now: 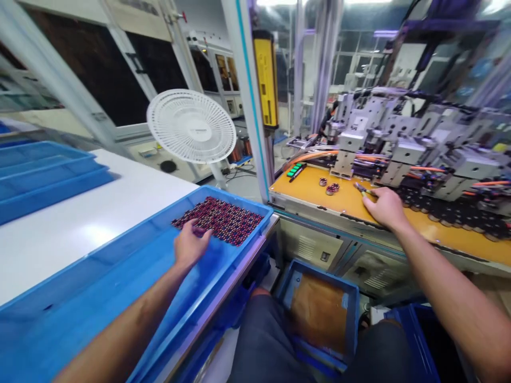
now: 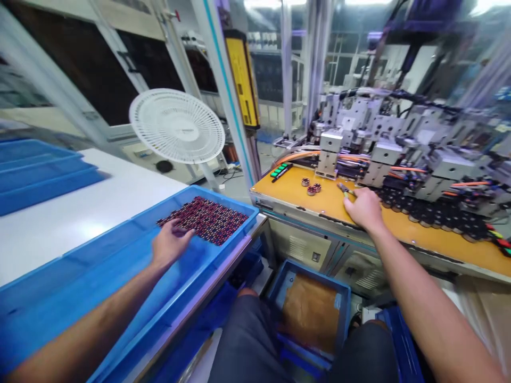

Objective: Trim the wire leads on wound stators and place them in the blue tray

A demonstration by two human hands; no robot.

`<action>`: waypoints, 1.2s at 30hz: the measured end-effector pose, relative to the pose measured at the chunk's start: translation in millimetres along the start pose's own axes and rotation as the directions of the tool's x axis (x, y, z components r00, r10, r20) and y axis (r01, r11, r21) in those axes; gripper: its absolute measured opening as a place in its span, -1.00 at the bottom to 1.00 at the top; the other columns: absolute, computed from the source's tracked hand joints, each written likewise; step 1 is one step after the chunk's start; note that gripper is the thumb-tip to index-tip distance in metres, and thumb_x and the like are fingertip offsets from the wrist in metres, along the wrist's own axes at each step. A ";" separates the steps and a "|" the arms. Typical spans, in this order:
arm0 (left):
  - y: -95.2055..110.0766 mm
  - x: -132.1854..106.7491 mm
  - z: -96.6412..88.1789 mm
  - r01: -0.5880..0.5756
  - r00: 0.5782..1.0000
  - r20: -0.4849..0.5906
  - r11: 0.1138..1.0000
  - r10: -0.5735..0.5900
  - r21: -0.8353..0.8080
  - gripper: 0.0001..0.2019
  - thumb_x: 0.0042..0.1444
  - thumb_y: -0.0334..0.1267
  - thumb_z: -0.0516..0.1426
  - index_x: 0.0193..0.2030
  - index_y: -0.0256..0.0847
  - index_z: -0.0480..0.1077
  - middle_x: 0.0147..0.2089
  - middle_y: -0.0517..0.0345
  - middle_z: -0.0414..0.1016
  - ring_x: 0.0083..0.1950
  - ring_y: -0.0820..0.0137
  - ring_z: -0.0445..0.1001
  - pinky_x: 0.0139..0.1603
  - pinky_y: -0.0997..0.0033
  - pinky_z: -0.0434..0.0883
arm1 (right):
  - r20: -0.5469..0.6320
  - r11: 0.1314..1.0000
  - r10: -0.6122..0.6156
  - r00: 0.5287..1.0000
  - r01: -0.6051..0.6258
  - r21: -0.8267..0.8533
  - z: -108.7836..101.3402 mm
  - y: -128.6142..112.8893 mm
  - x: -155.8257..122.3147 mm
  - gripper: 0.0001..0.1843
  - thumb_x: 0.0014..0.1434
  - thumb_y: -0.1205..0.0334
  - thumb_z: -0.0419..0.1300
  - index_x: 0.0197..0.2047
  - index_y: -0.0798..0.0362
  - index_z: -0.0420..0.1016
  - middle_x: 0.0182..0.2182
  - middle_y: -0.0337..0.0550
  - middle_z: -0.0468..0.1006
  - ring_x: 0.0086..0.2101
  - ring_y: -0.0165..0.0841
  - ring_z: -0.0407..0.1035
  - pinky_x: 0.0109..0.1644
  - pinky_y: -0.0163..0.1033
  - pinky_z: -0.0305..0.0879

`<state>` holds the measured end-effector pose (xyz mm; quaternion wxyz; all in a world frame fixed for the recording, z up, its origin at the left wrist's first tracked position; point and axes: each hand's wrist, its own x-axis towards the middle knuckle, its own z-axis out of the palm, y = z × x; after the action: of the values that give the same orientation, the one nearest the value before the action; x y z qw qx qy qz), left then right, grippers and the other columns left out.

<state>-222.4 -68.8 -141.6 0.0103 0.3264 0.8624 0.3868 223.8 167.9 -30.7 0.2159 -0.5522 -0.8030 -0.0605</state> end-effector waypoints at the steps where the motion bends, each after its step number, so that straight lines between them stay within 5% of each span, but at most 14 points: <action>1: 26.5 -2.9 -1.3 -0.074 0.997 0.004 0.997 0.074 -0.036 -0.45 0.18 -0.17 0.22 0.27 -0.34 0.27 -0.09 -0.03 0.54 -0.08 0.15 0.53 0.05 0.02 0.45 | 0.011 1.000 -0.005 1.000 0.005 0.000 -0.6 -0.5 -0.5 -0.62 0.21 0.12 0.19 -0.07 0.24 0.61 -0.07 0.19 0.61 -0.03 -0.07 0.47 0.09 -0.10 0.33; 5: 149.2 -25.5 18.0 -0.387 0.897 0.128 0.893 0.422 -0.231 -0.48 0.13 -0.13 0.27 0.23 -0.12 0.35 -0.03 0.11 0.56 0.04 0.22 0.51 0.22 0.18 0.35 | 0.052 0.999 -0.032 0.998 0.031 0.016 -4.6 -0.8 -3.9 -0.66 0.30 0.09 0.18 -0.04 0.19 0.56 -0.03 0.08 0.58 0.00 -0.17 0.45 0.14 -0.06 0.33; 8: 227.8 -47.7 53.9 -0.451 0.806 0.233 0.819 0.544 -0.353 -0.57 0.10 -0.22 0.31 0.13 -0.17 0.44 -0.11 0.12 0.60 -0.05 0.28 0.56 0.15 0.17 0.42 | 0.077 0.998 -0.058 0.995 0.055 0.038 -9.4 -0.8 -9.7 -0.68 0.34 0.06 0.19 0.01 0.13 0.49 0.00 -0.04 0.54 0.00 -0.23 0.45 0.12 0.03 0.38; 10: 263.2 -58.8 78.6 -0.429 0.799 0.254 0.812 0.545 -0.396 -0.59 0.19 -0.19 0.25 0.15 -0.22 0.40 -0.04 0.05 0.57 -0.04 0.25 0.56 0.09 0.06 0.47 | 0.083 0.997 -0.072 0.994 0.068 0.048 -11.8 -0.7 -13.0 -0.69 0.36 0.07 0.18 0.02 0.11 0.48 0.00 -0.05 0.53 -0.02 -0.24 0.45 0.10 0.03 0.41; 13: 292.4 -67.0 104.2 -0.342 0.843 0.243 0.826 0.480 -0.447 -0.62 0.26 -0.14 0.18 0.17 -0.23 0.37 0.10 -0.03 0.50 0.04 0.19 0.53 0.06 -0.02 0.49 | 0.088 0.996 -0.079 0.993 0.075 0.048 -12.6 0.2 -14.4 -0.70 0.36 0.08 0.18 0.04 0.11 0.47 0.01 -0.05 0.51 -0.03 -0.24 0.45 0.08 0.01 0.43; 18: 294.5 -73.2 105.1 -0.173 0.899 0.226 0.780 0.374 -0.602 -0.63 0.27 -0.17 0.19 0.16 -0.22 0.37 0.11 -0.02 0.48 0.02 0.21 0.53 0.02 0.02 0.51 | 0.108 0.998 -0.061 0.992 0.059 0.020 -9.9 1.9 -12.5 -0.68 0.36 0.09 0.18 0.07 0.10 0.45 0.03 -0.04 0.50 -0.02 -0.23 0.45 0.07 0.02 0.44; 29: 229.1 -105.5 43.0 -0.107 0.906 0.161 0.579 0.392 -0.809 -0.64 0.17 -0.22 0.27 0.07 -0.27 0.38 -0.16 0.09 0.56 -0.19 0.34 0.61 -0.15 0.23 0.58 | 0.055 0.951 0.023 0.998 -0.039 0.306 -6.0 -4.0 -17.8 -0.67 0.34 0.10 0.21 0.08 0.12 0.45 0.04 -0.01 0.49 -0.01 -0.22 0.44 0.08 0.02 0.43; 33: 224.3 -146.1 15.6 -0.045 0.902 0.140 0.412 0.409 -0.910 -0.46 -0.12 -0.26 0.43 0.02 -0.24 0.40 -0.16 0.08 0.62 -0.15 0.36 0.64 -0.05 0.34 0.57 | -0.025 0.961 -0.029 0.999 0.034 0.273 -24.6 -5.3 -21.7 -0.68 0.34 0.11 0.21 0.06 0.12 0.46 0.03 -0.03 0.51 -0.02 -0.23 0.46 0.07 0.02 0.44; 36: 208.4 -181.3 -12.3 -0.028 0.913 0.107 0.323 0.393 -0.946 -0.46 -0.11 -0.34 0.43 0.04 -0.19 0.42 -0.08 0.04 0.66 -0.15 0.38 0.65 -0.10 0.42 0.58 | -0.140 0.959 -0.111 0.984 0.142 0.244 -56.0 -18.2 -35.8 -0.71 0.32 0.20 0.22 0.05 0.17 0.48 0.06 0.06 0.52 0.07 -0.17 0.42 0.18 0.05 0.38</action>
<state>32.6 -78.8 -35.2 0.2810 0.4306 0.4235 0.7458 233.5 111.3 7.4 0.3298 -0.4627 -0.8228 -0.0058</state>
